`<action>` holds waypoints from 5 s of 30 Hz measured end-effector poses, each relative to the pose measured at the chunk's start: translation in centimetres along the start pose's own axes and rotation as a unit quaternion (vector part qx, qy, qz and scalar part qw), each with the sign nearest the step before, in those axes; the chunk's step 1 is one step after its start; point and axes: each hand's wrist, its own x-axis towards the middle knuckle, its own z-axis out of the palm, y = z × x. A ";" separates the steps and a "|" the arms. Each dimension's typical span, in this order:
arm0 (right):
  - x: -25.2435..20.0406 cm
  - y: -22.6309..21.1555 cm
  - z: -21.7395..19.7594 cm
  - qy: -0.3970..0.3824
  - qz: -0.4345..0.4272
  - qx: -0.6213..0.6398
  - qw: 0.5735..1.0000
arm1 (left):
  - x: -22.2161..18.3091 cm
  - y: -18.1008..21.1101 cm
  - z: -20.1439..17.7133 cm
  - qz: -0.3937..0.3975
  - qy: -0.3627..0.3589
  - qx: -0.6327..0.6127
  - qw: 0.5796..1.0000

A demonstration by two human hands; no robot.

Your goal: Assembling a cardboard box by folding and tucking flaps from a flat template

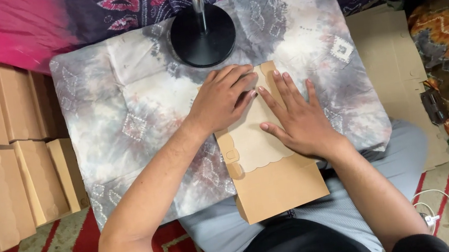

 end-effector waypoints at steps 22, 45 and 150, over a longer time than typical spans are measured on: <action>-1.8 -1.4 -0.6 -0.054 0.028 -0.008 0.998 | 0.0 0.3 -0.5 -0.030 0.019 0.018 0.999; -0.7 -1.3 -0.8 -0.050 0.022 0.013 0.998 | -0.3 0.2 0.1 -0.050 0.037 0.062 0.996; -7.8 -3.0 -12.5 0.424 -0.058 0.521 0.738 | -0.5 6.6 -13.3 -0.004 0.271 -0.217 0.938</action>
